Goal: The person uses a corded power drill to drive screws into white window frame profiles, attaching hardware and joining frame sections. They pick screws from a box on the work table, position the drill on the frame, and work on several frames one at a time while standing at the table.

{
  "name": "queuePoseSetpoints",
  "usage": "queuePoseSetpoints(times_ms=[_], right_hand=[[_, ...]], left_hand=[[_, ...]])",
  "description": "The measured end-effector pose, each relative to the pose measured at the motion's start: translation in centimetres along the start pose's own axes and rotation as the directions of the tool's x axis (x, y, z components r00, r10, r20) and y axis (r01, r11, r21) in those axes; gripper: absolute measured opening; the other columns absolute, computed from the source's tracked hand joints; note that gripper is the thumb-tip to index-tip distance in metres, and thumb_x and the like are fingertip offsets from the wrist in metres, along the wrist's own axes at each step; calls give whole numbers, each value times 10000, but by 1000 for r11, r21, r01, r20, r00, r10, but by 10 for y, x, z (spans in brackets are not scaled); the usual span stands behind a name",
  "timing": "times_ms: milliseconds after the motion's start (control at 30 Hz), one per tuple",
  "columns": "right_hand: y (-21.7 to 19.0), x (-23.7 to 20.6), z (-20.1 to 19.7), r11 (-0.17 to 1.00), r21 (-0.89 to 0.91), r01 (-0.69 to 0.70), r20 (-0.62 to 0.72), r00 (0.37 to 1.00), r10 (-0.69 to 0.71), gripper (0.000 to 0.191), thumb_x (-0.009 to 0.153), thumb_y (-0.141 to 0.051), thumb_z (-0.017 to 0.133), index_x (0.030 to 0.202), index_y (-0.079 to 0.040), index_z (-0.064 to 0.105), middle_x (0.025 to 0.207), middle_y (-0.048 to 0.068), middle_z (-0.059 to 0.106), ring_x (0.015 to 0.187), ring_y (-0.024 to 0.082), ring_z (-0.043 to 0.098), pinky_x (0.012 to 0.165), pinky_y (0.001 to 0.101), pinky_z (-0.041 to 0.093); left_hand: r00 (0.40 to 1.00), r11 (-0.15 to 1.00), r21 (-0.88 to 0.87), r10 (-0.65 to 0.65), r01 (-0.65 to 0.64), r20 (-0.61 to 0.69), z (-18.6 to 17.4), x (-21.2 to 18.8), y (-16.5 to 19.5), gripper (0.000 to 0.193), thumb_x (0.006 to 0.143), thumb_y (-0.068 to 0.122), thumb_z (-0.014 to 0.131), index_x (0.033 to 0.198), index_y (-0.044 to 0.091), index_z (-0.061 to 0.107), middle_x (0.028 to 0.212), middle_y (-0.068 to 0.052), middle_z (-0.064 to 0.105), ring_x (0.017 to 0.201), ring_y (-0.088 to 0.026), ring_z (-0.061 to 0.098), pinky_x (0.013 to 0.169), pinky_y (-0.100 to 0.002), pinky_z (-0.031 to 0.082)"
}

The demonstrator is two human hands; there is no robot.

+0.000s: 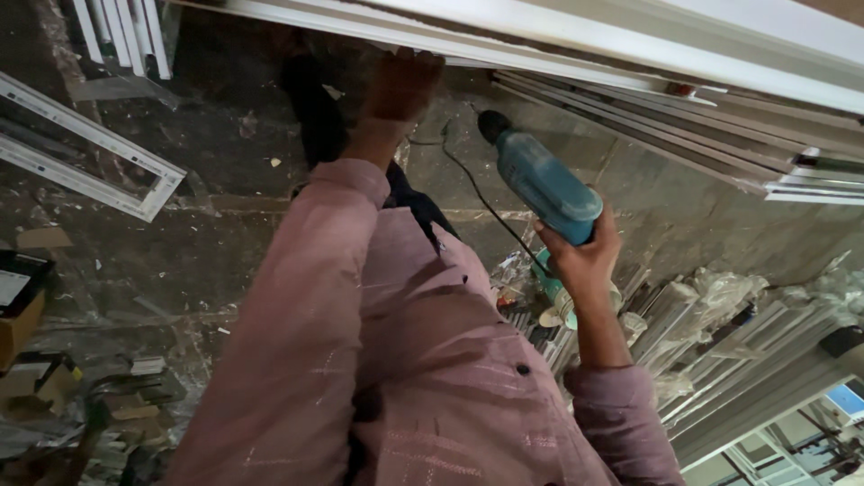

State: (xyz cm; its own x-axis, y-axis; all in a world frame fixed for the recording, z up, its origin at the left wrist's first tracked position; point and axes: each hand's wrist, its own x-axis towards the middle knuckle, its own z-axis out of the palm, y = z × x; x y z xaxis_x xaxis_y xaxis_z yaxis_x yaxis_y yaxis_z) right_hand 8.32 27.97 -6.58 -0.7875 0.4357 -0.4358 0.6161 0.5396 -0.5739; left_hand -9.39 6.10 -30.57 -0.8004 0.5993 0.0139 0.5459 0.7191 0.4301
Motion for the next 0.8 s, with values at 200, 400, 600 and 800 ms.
queuePoseSetpoints(times_ms=[200,400,600,800], right_hand=[[-11,0,0,1000,-5,-10,5,1000,10,682,795,-123,894,1382,-2,568,1152,108,721,1044,158,684,912,315,561],[-18,5,2,999,-50,3,25,1000,-2,668,793,-148,901,1365,-6,587,1146,127,740,1049,163,698,925,323,560],[-38,16,8,992,-80,92,74,993,-86,628,809,-152,907,1339,3,607,1151,153,750,1049,182,704,928,337,564],[-67,36,18,980,-71,185,156,973,-172,612,855,-133,879,1383,-18,590,1200,175,757,1108,221,728,968,364,575]], left_hand=[[998,1000,22,7,-6,-59,-2,-3,0,290,889,212,653,1148,107,729,1053,-108,747,987,-326,690,738,-511,567],[995,995,7,-100,100,-9,-9,-7,-4,255,906,183,688,1153,127,717,1031,-116,737,961,-322,693,694,-515,559],[958,938,-255,-267,234,-102,-17,-30,-25,358,895,233,718,1225,97,689,1078,-149,701,943,-380,659,779,-510,561],[912,836,-393,-410,383,18,-7,-29,-24,313,964,159,681,1277,186,684,1103,-149,676,982,-354,672,766,-493,556]])
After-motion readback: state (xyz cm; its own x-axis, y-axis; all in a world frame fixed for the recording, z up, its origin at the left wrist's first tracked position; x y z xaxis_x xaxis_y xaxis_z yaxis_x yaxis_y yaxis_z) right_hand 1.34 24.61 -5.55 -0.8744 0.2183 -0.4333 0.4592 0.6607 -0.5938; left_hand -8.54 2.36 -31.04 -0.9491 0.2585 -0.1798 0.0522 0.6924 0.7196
